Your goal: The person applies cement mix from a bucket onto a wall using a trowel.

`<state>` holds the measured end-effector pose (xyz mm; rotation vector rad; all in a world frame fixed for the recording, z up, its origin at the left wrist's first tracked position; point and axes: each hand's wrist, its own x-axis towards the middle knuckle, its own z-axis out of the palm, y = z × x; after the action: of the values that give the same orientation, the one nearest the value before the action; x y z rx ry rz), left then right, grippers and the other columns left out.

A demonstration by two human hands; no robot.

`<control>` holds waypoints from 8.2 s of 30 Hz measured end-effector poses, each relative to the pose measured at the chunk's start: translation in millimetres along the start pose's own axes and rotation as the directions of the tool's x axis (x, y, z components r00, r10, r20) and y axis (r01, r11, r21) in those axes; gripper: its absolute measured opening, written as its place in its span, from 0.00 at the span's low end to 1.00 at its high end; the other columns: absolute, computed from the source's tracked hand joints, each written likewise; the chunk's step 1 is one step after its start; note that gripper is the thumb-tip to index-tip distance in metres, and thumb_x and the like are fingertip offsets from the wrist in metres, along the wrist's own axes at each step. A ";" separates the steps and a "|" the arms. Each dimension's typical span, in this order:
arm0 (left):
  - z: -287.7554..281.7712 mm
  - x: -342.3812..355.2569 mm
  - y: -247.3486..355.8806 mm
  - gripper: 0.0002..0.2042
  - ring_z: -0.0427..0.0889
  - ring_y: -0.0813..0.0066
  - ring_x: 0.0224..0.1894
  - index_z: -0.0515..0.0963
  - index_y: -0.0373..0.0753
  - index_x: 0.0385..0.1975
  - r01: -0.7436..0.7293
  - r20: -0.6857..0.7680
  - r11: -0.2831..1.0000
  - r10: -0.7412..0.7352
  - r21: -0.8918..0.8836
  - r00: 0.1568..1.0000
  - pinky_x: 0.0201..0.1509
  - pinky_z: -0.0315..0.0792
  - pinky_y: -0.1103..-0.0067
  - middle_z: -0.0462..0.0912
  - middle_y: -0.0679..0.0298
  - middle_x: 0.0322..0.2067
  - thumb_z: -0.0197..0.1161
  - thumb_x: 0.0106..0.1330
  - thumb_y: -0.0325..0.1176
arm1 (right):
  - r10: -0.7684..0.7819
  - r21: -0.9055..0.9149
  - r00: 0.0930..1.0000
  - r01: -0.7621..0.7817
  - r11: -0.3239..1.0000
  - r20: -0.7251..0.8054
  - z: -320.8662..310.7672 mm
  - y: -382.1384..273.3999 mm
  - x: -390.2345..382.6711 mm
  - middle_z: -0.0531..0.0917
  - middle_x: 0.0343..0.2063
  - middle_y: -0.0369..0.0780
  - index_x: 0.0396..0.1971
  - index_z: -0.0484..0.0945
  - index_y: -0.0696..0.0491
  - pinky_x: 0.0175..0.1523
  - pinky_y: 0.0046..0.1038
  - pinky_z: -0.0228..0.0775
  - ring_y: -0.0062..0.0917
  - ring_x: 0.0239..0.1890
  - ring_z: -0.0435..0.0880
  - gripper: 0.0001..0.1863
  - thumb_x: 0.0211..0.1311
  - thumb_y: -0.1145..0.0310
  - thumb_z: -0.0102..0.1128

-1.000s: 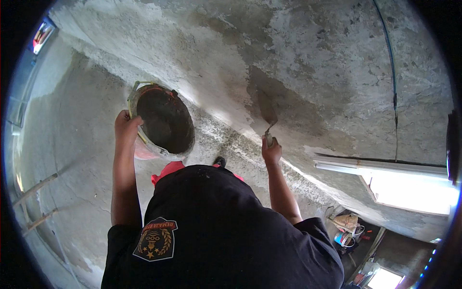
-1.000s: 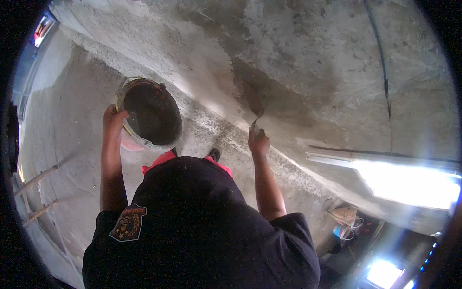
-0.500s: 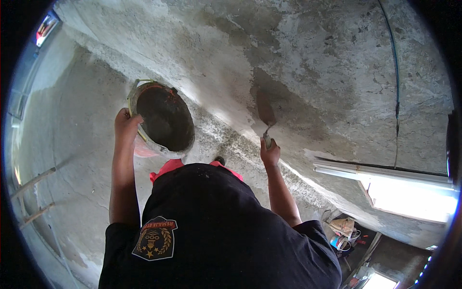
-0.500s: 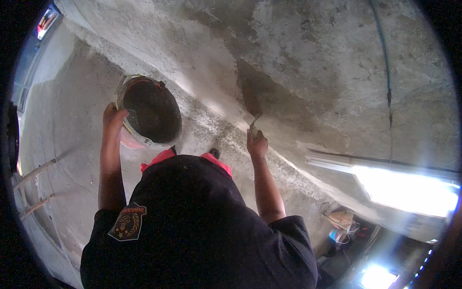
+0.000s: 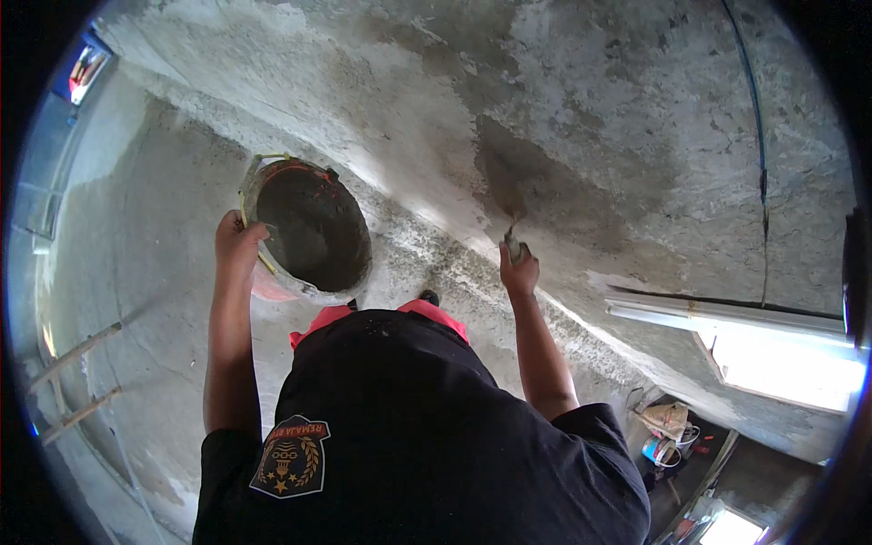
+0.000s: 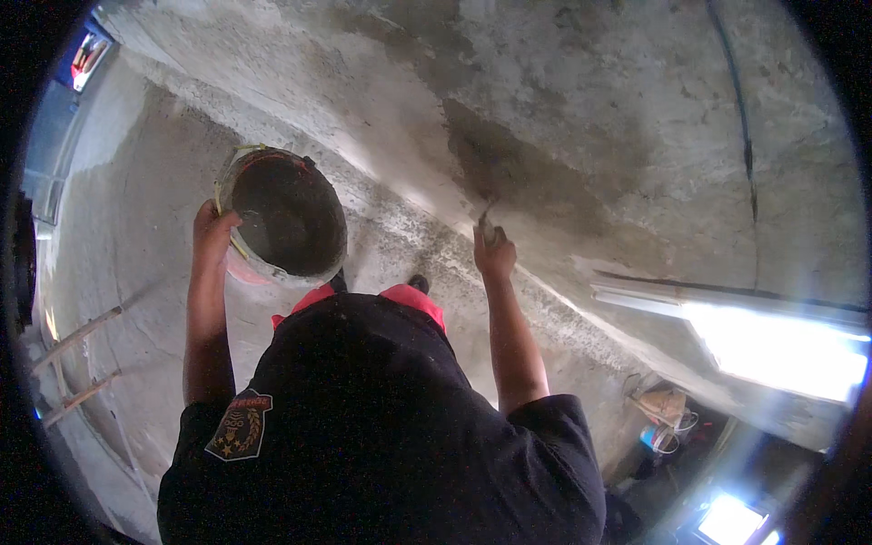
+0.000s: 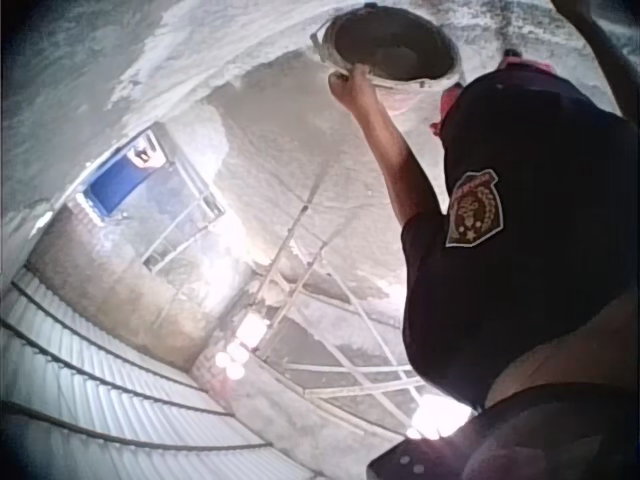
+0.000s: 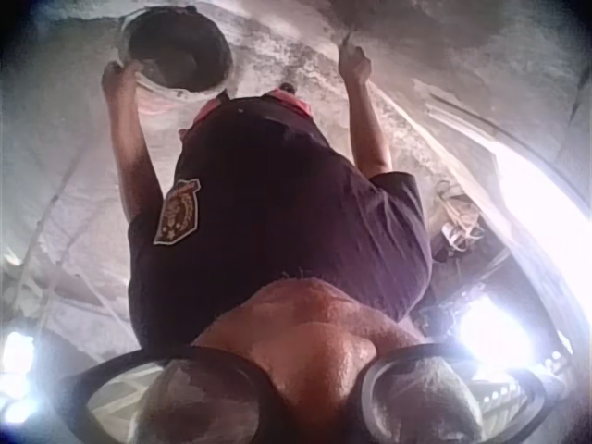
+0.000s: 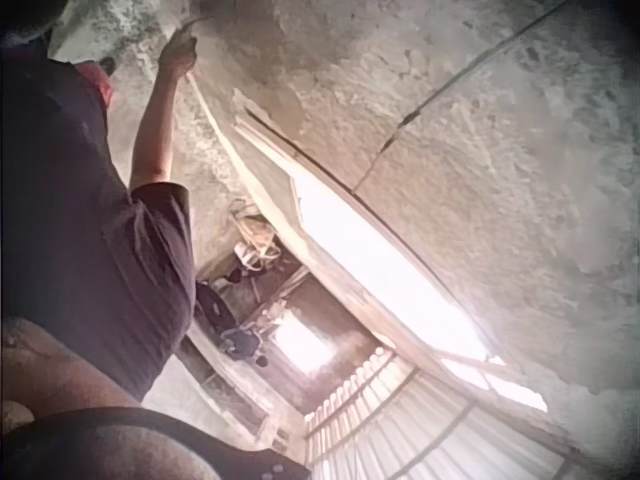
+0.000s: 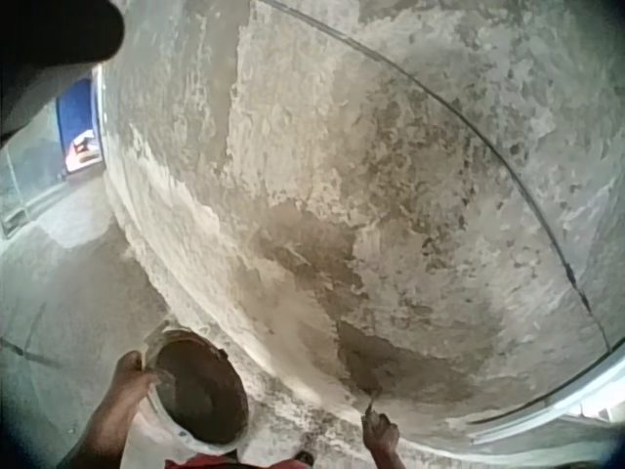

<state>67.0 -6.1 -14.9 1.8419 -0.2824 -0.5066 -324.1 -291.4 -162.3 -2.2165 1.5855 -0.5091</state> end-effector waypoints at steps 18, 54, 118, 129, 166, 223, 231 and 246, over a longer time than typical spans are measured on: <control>5.8 -12.9 3.8 0.09 0.73 0.78 0.28 0.71 0.33 0.27 0.071 -0.001 0.997 -0.071 0.007 0.997 0.34 0.67 0.81 0.75 0.65 0.25 0.59 0.45 0.23 | 0.217 -0.017 0.976 -0.217 0.976 0.029 5.8 -35.7 -18.0 0.81 0.25 0.54 0.33 0.79 0.55 0.37 0.46 0.71 0.51 0.32 0.80 0.27 0.55 0.41 0.57; 0.2 28.1 8.4 0.11 0.75 0.77 0.31 0.73 0.33 0.31 0.118 0.134 0.989 -0.129 0.084 0.983 0.38 0.68 0.81 0.77 0.63 0.29 0.57 0.46 0.21 | 0.320 -0.082 0.946 -0.323 0.943 -0.049 13.6 11.4 -71.2 0.81 0.23 0.50 0.29 0.77 0.51 0.34 0.46 0.71 0.49 0.29 0.81 0.25 0.54 0.41 0.56; 32.9 52.7 -6.3 0.12 0.76 0.76 0.31 0.77 0.35 0.34 0.137 0.342 0.979 -0.181 0.148 0.922 0.37 0.69 0.81 0.79 0.65 0.29 0.59 0.47 0.23 | 0.399 -0.408 0.914 -0.339 0.848 0.069 -7.7 31.5 -34.7 0.83 0.31 0.50 0.37 0.77 0.50 0.41 0.46 0.71 0.49 0.38 0.80 0.32 0.56 0.34 0.47; 51.2 22.8 36.0 0.10 0.74 0.79 0.26 0.74 0.31 0.30 0.032 0.342 0.998 -0.050 0.058 0.938 0.32 0.67 0.82 0.78 0.64 0.26 0.59 0.44 0.21 | -0.243 0.272 0.841 0.120 0.955 0.482 -58.2 -78.3 -38.9 0.78 0.29 0.53 0.37 0.72 0.57 0.38 0.43 0.68 0.50 0.35 0.78 0.18 0.54 0.58 0.60; 69.2 -2.4 99.3 0.09 0.75 0.77 0.25 0.74 0.31 0.28 -0.119 0.375 0.989 0.079 0.087 0.924 0.30 0.69 0.81 0.78 0.62 0.23 0.60 0.44 0.23 | -0.593 -0.023 0.696 0.656 0.754 0.404 -38.0 -158.5 -26.4 0.80 0.27 0.45 0.38 0.76 0.54 0.35 0.40 0.73 0.40 0.31 0.81 0.14 0.57 0.60 0.51; 138.0 17.8 78.7 0.10 0.74 0.77 0.27 0.73 0.31 0.30 -0.114 0.231 0.976 0.155 -0.183 0.960 0.33 0.69 0.80 0.77 0.63 0.25 0.62 0.48 0.25 | -0.228 -0.008 0.946 0.236 0.972 0.231 -76.9 -54.5 -50.0 0.82 0.35 0.42 0.41 0.76 0.49 0.39 0.38 0.73 0.40 0.37 0.81 0.20 0.49 0.56 0.66; 140.1 18.4 71.0 0.10 0.74 0.78 0.27 0.72 0.31 0.30 -0.084 0.223 0.979 0.126 -0.187 0.967 0.33 0.69 0.80 0.77 0.63 0.26 0.62 0.49 0.25 | -0.235 -0.031 0.951 0.246 0.969 0.199 -82.6 -54.8 -32.0 0.82 0.36 0.42 0.42 0.77 0.48 0.39 0.37 0.74 0.40 0.38 0.82 0.22 0.50 0.53 0.65; 113.8 15.1 65.1 0.10 0.75 0.77 0.29 0.72 0.31 0.32 0.034 0.207 0.973 0.014 -0.226 0.978 0.35 0.70 0.81 0.77 0.61 0.29 0.61 0.49 0.23 | -0.131 -0.118 0.983 0.147 0.982 0.132 -67.1 -47.1 35.7 0.81 0.27 0.51 0.37 0.77 0.53 0.37 0.42 0.73 0.47 0.33 0.81 0.22 0.54 0.48 0.60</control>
<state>29.9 -129.4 14.0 1.5692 -0.3404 -0.7107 -307.7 -316.9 -78.1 -2.4157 1.4438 -0.3091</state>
